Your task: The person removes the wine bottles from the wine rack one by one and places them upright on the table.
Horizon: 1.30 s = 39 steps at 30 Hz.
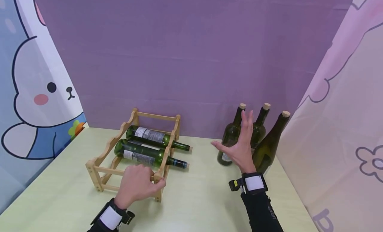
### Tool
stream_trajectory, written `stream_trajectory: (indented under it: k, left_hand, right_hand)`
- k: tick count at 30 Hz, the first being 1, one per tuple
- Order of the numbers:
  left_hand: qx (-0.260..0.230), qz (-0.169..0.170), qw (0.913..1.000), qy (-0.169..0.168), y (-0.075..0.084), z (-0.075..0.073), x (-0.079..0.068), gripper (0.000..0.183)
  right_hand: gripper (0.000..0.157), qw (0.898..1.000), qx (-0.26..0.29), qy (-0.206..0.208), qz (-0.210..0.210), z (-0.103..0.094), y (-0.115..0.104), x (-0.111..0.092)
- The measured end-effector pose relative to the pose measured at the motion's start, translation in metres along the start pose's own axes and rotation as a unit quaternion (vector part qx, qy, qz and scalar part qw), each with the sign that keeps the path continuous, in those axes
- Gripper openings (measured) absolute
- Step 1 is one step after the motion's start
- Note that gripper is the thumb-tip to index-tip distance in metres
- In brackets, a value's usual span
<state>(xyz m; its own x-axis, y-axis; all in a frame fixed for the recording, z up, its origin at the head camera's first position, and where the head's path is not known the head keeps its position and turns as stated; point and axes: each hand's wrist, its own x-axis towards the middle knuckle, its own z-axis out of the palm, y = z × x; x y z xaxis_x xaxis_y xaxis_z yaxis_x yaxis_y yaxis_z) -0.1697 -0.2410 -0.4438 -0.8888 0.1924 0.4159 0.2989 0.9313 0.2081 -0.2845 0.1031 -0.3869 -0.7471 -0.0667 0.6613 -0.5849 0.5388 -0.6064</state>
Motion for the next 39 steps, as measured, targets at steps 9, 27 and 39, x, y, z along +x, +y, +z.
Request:
stream_trajectory:
  k: [9,27,39]
  left_hand:
    - [-0.008,-0.001,1.0,0.001,0.0,0.0,0.0,0.058]
    - [0.004,0.0,1.0,0.008,-0.001,0.0,0.0,0.058]
    - [0.003,-0.002,1.0,-0.001,0.001,-0.001,0.0,0.059]
  right_hand:
    - [0.13,0.999,-0.004,-0.014,-0.046,0.014,-0.009,-0.01]
    - [0.135,0.992,-0.007,-0.127,0.025,0.067,-0.008,-0.03]
    - [0.135,0.975,-0.018,-0.212,0.066,0.104,-0.002,-0.044]
